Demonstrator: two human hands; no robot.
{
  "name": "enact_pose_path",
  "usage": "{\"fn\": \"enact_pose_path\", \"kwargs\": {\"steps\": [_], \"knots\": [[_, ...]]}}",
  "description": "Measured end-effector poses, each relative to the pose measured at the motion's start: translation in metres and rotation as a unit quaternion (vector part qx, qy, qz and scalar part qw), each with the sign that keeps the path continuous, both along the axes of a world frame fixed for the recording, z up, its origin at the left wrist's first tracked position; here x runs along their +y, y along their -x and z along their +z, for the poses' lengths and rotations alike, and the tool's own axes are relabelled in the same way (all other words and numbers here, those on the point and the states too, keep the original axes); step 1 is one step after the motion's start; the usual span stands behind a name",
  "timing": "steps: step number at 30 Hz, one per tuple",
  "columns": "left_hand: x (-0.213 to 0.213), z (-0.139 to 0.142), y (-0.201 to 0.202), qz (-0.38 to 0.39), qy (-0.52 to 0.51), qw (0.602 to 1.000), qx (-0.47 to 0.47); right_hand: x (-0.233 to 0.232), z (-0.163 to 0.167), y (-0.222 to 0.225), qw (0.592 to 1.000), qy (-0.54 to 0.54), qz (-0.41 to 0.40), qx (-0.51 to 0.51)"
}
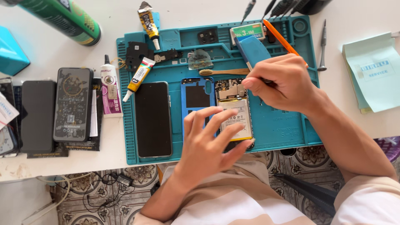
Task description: The person works on a disassembled smartphone on a repair mat, unscrewing components with a screwdriver, applying adhesive from a glue tube onto the phone battery, and pressing the battery into the phone body. They then pick up the screwdriver again and continue fastening screws on the device.
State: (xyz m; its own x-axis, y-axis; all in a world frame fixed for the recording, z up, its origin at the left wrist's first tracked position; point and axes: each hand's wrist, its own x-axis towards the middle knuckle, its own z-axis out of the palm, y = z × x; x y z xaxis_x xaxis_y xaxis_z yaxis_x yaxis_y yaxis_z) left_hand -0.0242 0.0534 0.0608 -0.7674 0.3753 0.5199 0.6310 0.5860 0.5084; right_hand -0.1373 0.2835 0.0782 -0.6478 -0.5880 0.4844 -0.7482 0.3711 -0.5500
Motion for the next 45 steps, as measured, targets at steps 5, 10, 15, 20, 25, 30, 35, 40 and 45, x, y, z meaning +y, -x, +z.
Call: {"fn": "enact_pose_path", "kwargs": {"steps": [5, 10, 15, 20, 25, 30, 35, 40, 45], "knots": [[0.035, 0.005, -0.003, -0.004, 0.039, 0.999, -0.032, -0.001, 0.0, 0.003, 0.999, -0.007, 0.037, -0.009], [0.058, -0.005, -0.002, -0.005, 0.053, 0.998, -0.039, 0.002, 0.0, 0.004, 0.999, -0.014, 0.043, -0.024], [0.066, -0.015, -0.004, 0.009, 0.063, 0.997, -0.047, 0.002, 0.001, 0.003, 0.998, -0.031, 0.04, -0.03], [0.062, -0.02, -0.005, 0.029, 0.067, 0.996, -0.041, -0.005, 0.006, 0.002, 0.998, -0.037, 0.036, -0.034], [0.058, -0.027, -0.008, 0.042, 0.071, 0.996, -0.031, -0.013, 0.004, 0.001, 0.997, -0.053, 0.017, -0.051], [0.058, -0.033, -0.01, 0.057, 0.084, 0.995, -0.022, -0.013, 0.002, 0.001, 0.995, -0.079, -0.026, -0.063], [0.059, -0.036, -0.011, 0.055, 0.089, 0.994, -0.022, -0.011, 0.001, 0.001, 0.996, -0.074, -0.023, -0.042], [0.06, -0.036, -0.011, 0.06, 0.095, 0.994, -0.016, -0.008, 0.0, 0.001, 0.994, -0.098, -0.04, -0.035], [0.058, -0.034, -0.011, 0.064, 0.117, 0.991, -0.006, -0.001, 0.002, 0.003, 0.995, -0.089, -0.05, -0.008]]}}
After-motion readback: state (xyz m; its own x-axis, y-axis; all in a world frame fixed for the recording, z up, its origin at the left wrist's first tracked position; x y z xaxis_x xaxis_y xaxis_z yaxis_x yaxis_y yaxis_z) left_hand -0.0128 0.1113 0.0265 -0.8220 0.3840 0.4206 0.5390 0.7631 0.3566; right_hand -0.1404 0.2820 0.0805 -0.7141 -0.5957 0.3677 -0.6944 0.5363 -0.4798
